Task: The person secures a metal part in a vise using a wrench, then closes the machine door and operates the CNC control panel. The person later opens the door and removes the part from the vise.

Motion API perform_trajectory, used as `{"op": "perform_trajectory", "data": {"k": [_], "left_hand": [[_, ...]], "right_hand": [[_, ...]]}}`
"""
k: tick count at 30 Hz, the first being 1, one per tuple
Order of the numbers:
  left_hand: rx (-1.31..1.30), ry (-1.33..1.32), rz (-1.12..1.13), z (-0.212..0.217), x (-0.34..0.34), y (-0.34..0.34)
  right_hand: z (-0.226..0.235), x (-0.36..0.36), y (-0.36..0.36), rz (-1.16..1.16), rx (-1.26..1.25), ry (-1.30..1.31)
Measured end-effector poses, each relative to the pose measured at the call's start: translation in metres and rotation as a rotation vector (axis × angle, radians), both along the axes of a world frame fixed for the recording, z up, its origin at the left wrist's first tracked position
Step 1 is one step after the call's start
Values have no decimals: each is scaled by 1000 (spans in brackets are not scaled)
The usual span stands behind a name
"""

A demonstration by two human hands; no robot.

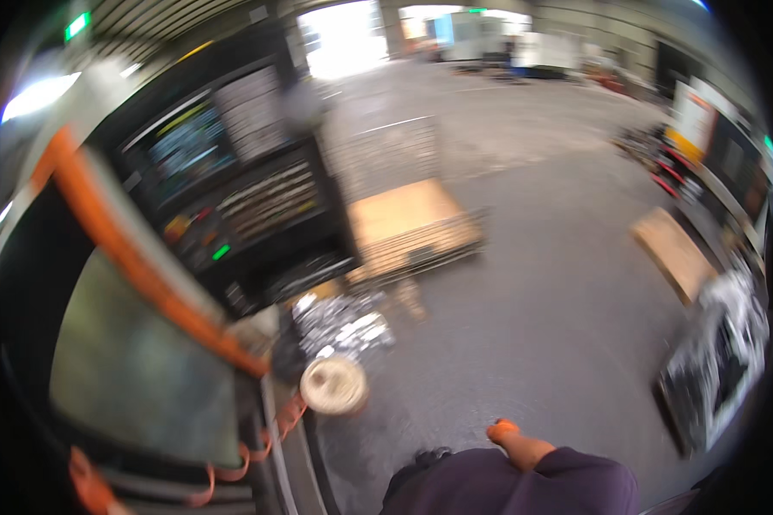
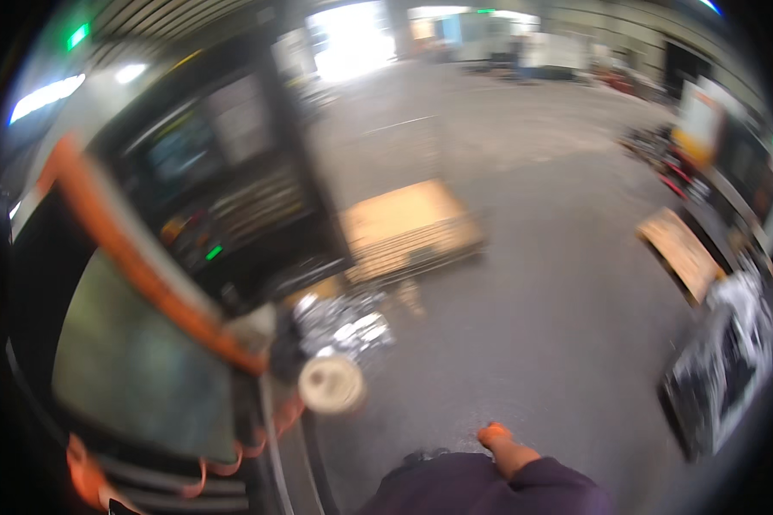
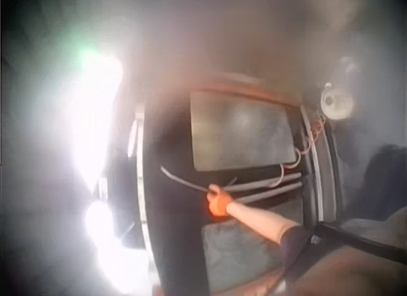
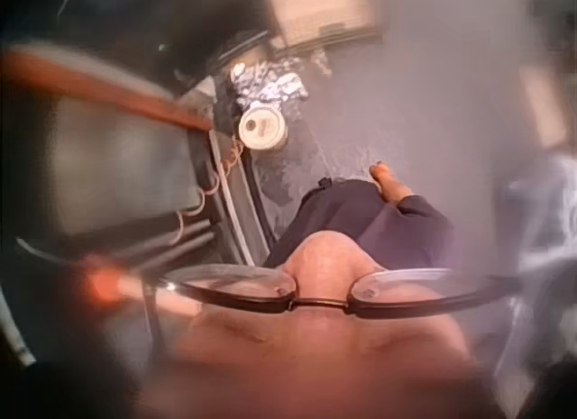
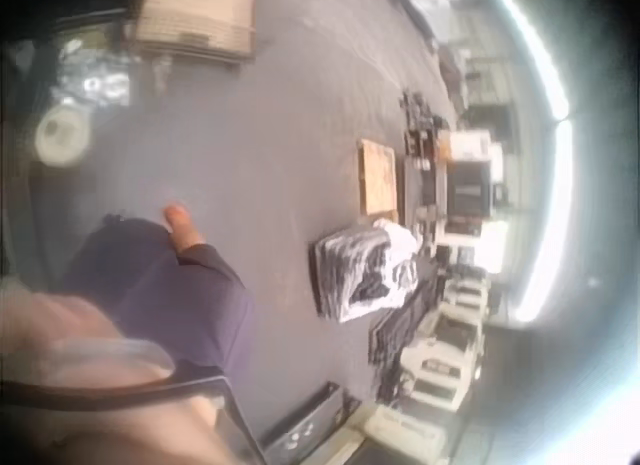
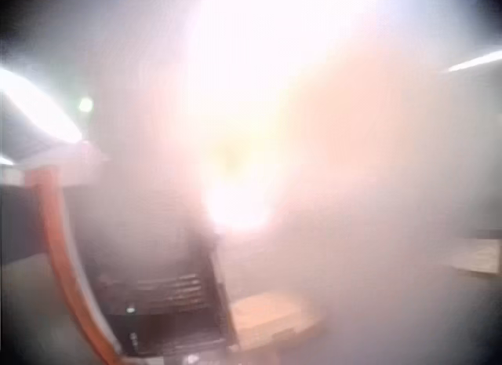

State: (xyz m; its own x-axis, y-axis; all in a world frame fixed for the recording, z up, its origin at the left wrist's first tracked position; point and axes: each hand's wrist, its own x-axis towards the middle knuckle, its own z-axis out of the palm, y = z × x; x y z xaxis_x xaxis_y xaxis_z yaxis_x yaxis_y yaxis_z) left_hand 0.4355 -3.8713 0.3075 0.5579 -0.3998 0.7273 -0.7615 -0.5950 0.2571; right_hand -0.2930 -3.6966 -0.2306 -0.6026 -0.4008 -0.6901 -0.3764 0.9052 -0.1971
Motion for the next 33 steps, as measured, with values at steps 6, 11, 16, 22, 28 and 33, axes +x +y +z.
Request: {"op": "perform_trajectory", "data": {"k": [6,11,16,22,28,33], "left_hand": [[180,22,222,11,-53,-21],[138,16,249,14,-44,-5],[110,-6,236,12,-49,-6],[100,-35,257,11,-49,-8],[81,-70,238,9,-48,-9],[121,-45,244,14,-52,-8]], "right_hand": [[-26,2,-6,165,8,65],[-42,2,-17,164,-3,66],[-48,0,-19,179,-30,56],[-63,-6,-13,160,21,-3],[-68,-8,-13,205,52,13],[-64,-5,-19,223,20,6]]}}
